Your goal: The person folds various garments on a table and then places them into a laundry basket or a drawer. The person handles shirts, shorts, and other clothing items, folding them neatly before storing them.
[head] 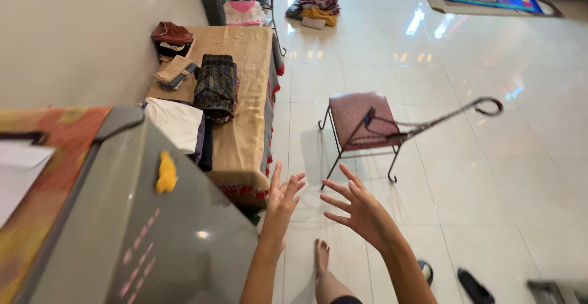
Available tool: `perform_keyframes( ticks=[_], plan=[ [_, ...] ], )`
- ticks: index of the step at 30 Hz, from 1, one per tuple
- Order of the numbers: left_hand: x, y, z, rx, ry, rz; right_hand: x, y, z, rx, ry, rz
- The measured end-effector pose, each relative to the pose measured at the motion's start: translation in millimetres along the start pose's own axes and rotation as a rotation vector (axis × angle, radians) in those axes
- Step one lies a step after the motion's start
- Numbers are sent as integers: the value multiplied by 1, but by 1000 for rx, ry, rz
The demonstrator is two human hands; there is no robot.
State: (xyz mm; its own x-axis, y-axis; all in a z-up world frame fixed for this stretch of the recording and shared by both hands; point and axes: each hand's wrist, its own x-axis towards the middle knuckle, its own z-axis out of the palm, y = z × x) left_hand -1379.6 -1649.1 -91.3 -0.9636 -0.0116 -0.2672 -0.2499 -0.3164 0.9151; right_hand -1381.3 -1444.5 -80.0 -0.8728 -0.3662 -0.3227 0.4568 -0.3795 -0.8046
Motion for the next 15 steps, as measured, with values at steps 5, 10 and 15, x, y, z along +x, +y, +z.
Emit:
perform_keyframes(
  ticks=[5, 10, 15],
  plan=[
    [94, 16, 20, -39, 71, 21, 100, -60, -30, -48, -68, 48],
    [178, 26, 24, -27, 116, 54, 196, -104, -36, -190, -103, 153],
    [230, 36, 7, -45, 213, 69, 264, -132, -25, -290, -237, 144]
  ],
)
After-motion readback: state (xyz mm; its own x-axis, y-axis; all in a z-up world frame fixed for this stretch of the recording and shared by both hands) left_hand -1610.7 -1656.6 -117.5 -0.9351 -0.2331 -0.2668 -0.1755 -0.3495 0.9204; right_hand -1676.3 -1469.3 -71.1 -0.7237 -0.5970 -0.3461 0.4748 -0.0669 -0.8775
